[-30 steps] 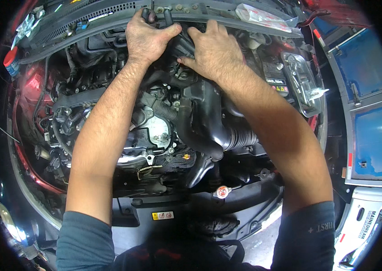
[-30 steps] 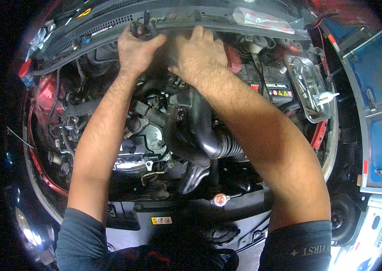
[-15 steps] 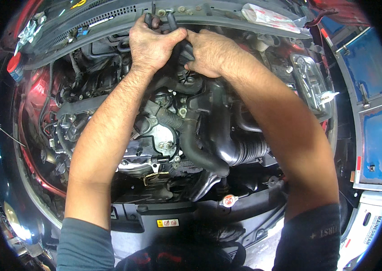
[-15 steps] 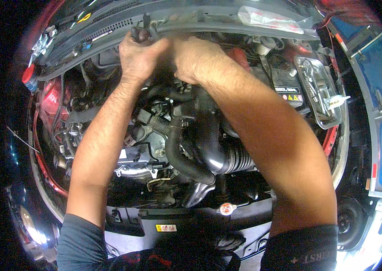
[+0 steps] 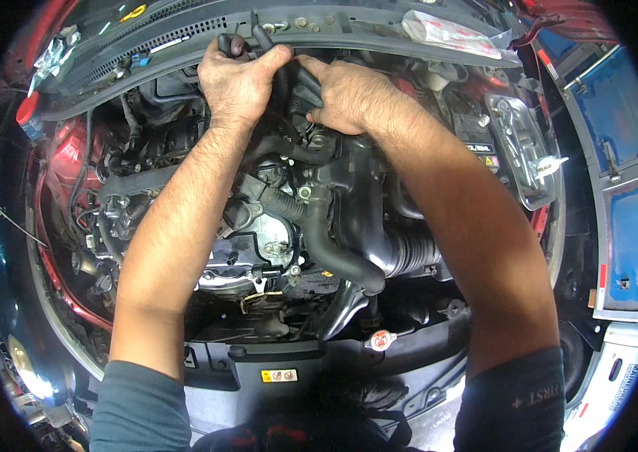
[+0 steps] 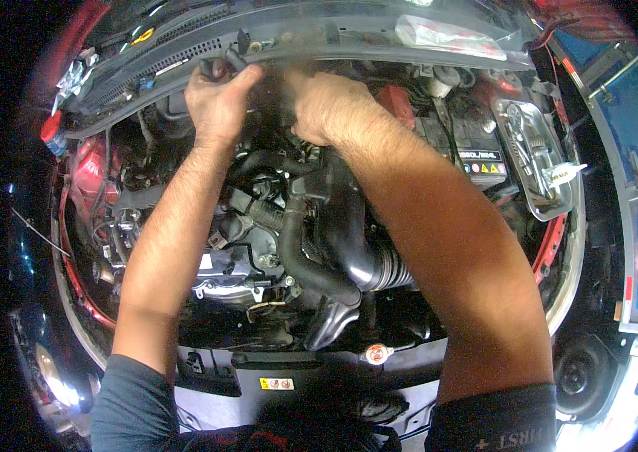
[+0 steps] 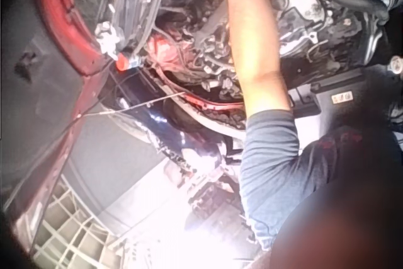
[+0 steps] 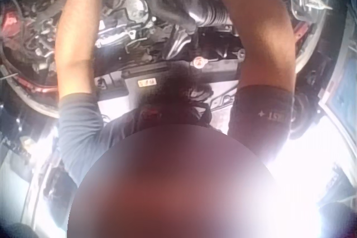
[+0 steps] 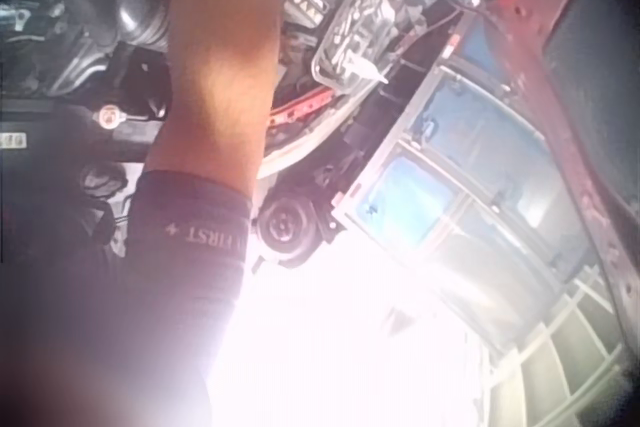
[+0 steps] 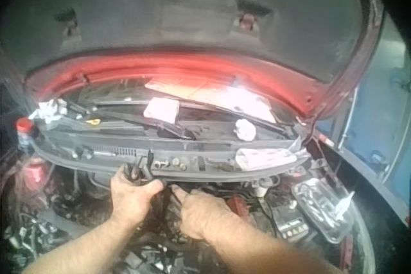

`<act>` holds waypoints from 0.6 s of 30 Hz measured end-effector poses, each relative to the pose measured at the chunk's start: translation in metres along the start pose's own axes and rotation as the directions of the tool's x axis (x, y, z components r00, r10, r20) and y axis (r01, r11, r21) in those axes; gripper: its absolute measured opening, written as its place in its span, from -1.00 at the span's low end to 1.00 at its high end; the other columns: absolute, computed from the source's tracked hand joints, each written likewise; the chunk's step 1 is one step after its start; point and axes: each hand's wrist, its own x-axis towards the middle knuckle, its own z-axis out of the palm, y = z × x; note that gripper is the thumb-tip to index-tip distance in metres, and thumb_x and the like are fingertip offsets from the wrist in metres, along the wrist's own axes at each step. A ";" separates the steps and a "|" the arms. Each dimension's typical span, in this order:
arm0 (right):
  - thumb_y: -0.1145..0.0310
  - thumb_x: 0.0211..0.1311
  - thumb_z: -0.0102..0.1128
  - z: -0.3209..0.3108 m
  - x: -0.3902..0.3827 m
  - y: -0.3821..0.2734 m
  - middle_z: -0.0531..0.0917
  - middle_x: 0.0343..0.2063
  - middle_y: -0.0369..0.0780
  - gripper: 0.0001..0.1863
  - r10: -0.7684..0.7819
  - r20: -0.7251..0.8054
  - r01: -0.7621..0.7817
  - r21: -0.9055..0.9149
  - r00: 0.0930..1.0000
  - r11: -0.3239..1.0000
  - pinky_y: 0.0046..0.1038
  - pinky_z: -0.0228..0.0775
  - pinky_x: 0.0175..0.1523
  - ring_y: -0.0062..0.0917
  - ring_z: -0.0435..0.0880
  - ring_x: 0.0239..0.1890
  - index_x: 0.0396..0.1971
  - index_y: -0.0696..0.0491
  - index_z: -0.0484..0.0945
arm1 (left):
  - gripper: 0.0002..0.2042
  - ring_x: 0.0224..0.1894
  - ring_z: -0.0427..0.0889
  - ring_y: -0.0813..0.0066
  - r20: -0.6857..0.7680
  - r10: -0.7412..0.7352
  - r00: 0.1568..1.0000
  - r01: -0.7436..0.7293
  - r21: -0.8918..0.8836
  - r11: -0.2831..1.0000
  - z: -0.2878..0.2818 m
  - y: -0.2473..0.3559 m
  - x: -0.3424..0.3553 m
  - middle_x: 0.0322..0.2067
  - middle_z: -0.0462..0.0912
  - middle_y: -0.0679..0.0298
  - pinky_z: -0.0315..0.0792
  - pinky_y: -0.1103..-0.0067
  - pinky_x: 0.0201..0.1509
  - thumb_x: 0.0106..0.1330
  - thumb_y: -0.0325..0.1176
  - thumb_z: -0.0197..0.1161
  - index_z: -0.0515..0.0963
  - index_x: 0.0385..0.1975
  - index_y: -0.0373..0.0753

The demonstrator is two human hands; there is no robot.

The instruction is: The person removes a large air intake assembly from the engine bay, then reinstalls it and secures it with a clamp. The person also reconnects several electrical connectors and adjusts hoses within the engine compartment.

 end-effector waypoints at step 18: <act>0.04 0.20 0.35 0.000 0.012 -0.005 0.51 0.20 0.05 0.05 0.026 0.085 -0.025 -0.019 0.996 1.000 -0.19 0.40 0.34 -0.12 0.51 0.26 0.52 0.05 -0.12 | -0.55 -0.38 0.54 0.53 -0.018 0.042 0.999 -0.040 0.098 0.994 0.003 -0.006 0.003 -0.43 0.62 0.33 0.50 0.53 -0.20 -0.10 -0.18 0.56 0.50 -0.37 -0.33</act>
